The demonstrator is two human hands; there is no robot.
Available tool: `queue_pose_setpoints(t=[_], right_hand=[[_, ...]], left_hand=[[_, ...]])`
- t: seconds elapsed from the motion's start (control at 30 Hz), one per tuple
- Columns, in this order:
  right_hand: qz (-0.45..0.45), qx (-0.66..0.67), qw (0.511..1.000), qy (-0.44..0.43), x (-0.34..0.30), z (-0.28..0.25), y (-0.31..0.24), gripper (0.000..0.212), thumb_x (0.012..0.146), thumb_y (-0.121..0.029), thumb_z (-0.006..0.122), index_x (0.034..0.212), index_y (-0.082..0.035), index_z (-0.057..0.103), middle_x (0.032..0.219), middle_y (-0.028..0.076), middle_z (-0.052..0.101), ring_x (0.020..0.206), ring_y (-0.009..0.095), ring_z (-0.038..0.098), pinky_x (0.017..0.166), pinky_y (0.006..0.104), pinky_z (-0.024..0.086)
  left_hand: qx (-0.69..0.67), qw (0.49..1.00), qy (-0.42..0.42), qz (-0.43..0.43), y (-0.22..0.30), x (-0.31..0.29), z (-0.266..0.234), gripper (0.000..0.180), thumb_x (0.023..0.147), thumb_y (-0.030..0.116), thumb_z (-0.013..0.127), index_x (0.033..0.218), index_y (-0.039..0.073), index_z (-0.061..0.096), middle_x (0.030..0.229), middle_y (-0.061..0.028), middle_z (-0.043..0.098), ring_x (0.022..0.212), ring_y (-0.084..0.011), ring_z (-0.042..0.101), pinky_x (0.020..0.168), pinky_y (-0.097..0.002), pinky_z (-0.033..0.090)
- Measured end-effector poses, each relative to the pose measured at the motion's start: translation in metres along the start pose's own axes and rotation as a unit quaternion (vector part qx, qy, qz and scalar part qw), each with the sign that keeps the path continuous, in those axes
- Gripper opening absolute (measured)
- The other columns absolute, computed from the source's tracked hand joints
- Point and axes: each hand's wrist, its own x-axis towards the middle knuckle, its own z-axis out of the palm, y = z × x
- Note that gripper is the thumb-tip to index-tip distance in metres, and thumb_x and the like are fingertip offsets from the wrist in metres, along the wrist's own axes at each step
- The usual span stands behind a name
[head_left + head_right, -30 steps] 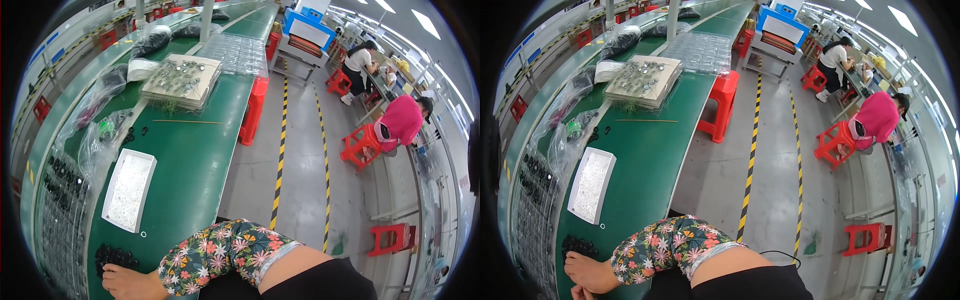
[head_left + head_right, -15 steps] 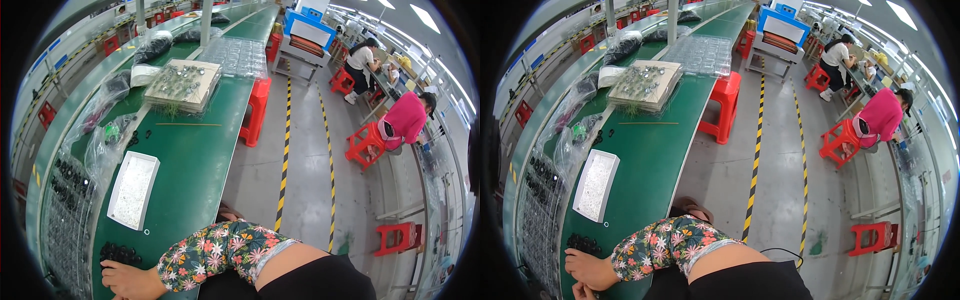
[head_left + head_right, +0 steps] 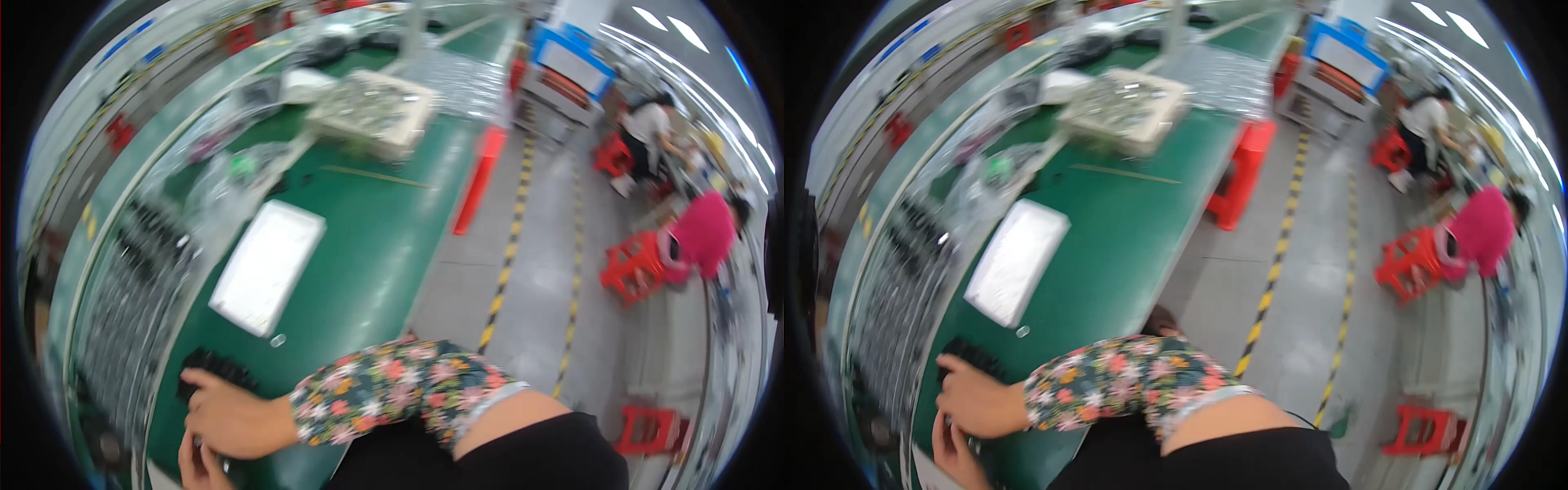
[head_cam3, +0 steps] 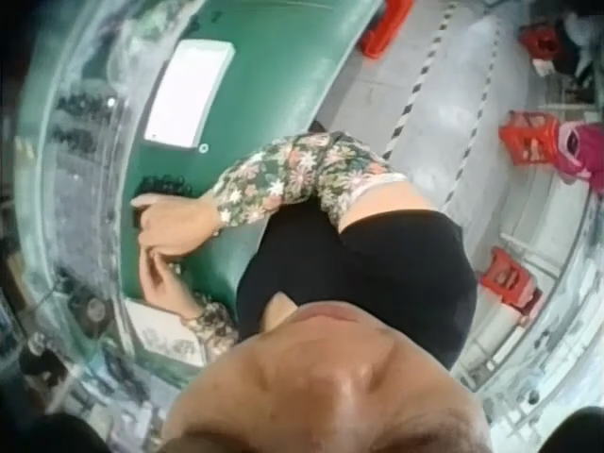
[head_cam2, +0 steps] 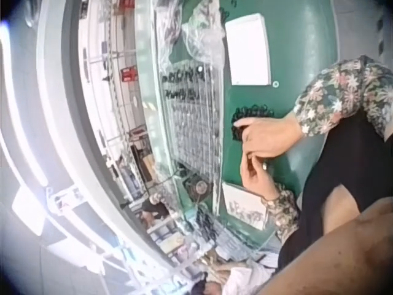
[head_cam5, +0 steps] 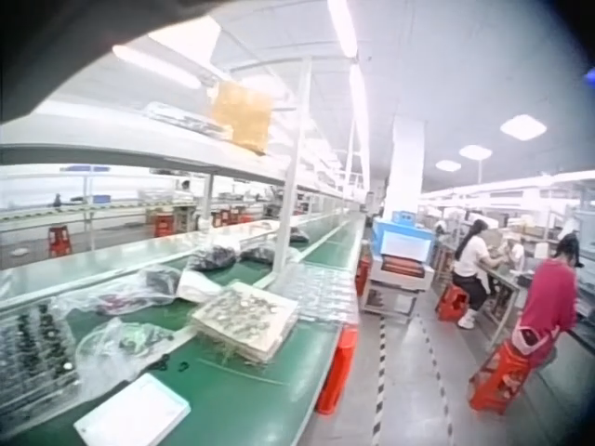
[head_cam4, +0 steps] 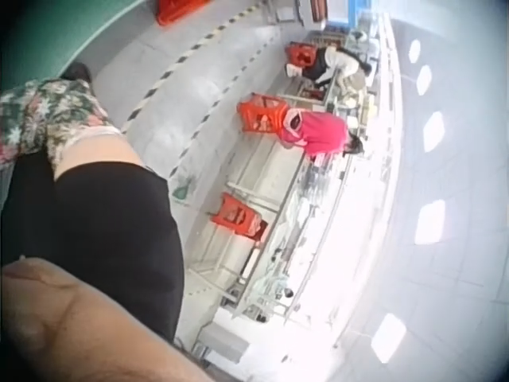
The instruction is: The person assembles small electronic components by hand, inserting metal inserts into plastic housings.
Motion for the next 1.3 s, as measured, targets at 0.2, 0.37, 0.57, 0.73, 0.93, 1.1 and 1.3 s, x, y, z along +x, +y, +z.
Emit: queue_pose_setpoints(t=[0.2, 0.37, 0.57, 0.73, 0.93, 1.1, 1.3], right_hand=[[-0.024, -0.087, 0.996, -0.013, -0.007, -0.035, 0.005, 0.009, 0.071, -0.011, 0.065, 0.08, -0.01, 0.066, 0.066, 0.003, 0.055, 0.071, 0.019, 0.058, 0.104, 0.052, 0.037], [-0.004, -0.056, 0.997, -0.061, -0.006, -0.044, -0.003, 0.01, 0.078, -0.007, 0.069, 0.088, -0.007, 0.067, 0.073, 0.003, 0.061, 0.075, 0.02, 0.062, 0.107, 0.0528, 0.035], [0.002, -0.05, 0.997, -0.064, -0.004, -0.045, -0.004, 0.011, 0.078, -0.006, 0.07, 0.088, -0.008, 0.068, 0.075, 0.003, 0.063, 0.076, 0.019, 0.063, 0.108, 0.0526, 0.034], [0.004, -0.061, 0.996, -0.065, -0.004, -0.049, -0.002, 0.011, 0.077, -0.005, 0.071, 0.087, -0.008, 0.069, 0.073, 0.002, 0.063, 0.076, 0.018, 0.064, 0.108, 0.0527, 0.034], [-0.024, -0.065, 0.997, -0.044, -0.005, -0.048, 0.001, 0.015, 0.073, -0.004, 0.066, 0.088, -0.006, 0.068, 0.066, 0.001, 0.053, 0.072, 0.017, 0.06, 0.109, 0.0539, 0.032], [-0.033, -0.077, 0.995, -0.056, -0.006, -0.05, -0.003, 0.017, 0.072, -0.003, 0.067, 0.088, -0.007, 0.069, 0.066, 0.001, 0.054, 0.076, 0.017, 0.062, 0.109, 0.0546, 0.033], [-0.036, -0.087, 0.993, -0.069, -0.006, -0.053, -0.002, 0.02, 0.07, -0.003, 0.069, 0.089, -0.01, 0.07, 0.066, 0.0, 0.057, 0.08, 0.017, 0.065, 0.109, 0.0541, 0.034]], left_hand=[[-0.011, 0.999, 0.04, 0.012, 0.035, -0.003, 0.035, 0.023, 0.082, -0.004, 0.069, 0.105, -0.003, 0.067, 0.107, -0.0116, 0.063, 0.095, -0.0181, 0.063, 0.079, -0.0265, 0.054], [-0.139, 0.99, 0.022, -0.031, 0.027, -0.012, 0.037, 0.03, 0.083, -0.007, 0.067, 0.113, -0.003, 0.065, 0.102, -0.0067, 0.062, 0.087, -0.0098, 0.062, 0.076, -0.0219, 0.052], [-0.205, 0.978, -0.024, -0.033, 0.028, -0.012, 0.032, 0.034, 0.086, -0.011, 0.063, 0.119, -0.002, 0.062, 0.106, -0.006, 0.06, 0.092, -0.01, 0.06, 0.081, -0.0216, 0.051], [-0.257, 0.964, -0.03, -0.055, 0.029, -0.01, 0.035, 0.028, 0.088, -0.007, 0.06, 0.116, -0.004, 0.062, 0.103, -0.0061, 0.061, 0.087, -0.011, 0.062, 0.077, -0.0236, 0.052], [-0.254, 0.966, -0.028, -0.043, 0.028, -0.009, 0.035, 0.026, 0.088, -0.008, 0.06, 0.114, -0.004, 0.062, 0.102, -0.0068, 0.063, 0.088, -0.0119, 0.063, 0.074, -0.0239, 0.052], [-0.312, 0.946, -0.05, -0.073, 0.021, -0.01, 0.029, 0.027, 0.089, -0.007, 0.061, 0.115, -0.004, 0.061, 0.101, -0.0076, 0.064, 0.091, -0.0116, 0.063, 0.079, -0.0225, 0.052], [-0.374, 0.921, -0.046, -0.097, 0.025, -0.011, 0.028, 0.023, 0.09, -0.004, 0.06, 0.112, -0.002, 0.061, 0.1, -0.0102, 0.066, 0.086, -0.0137, 0.063, 0.073, -0.0257, 0.052]])
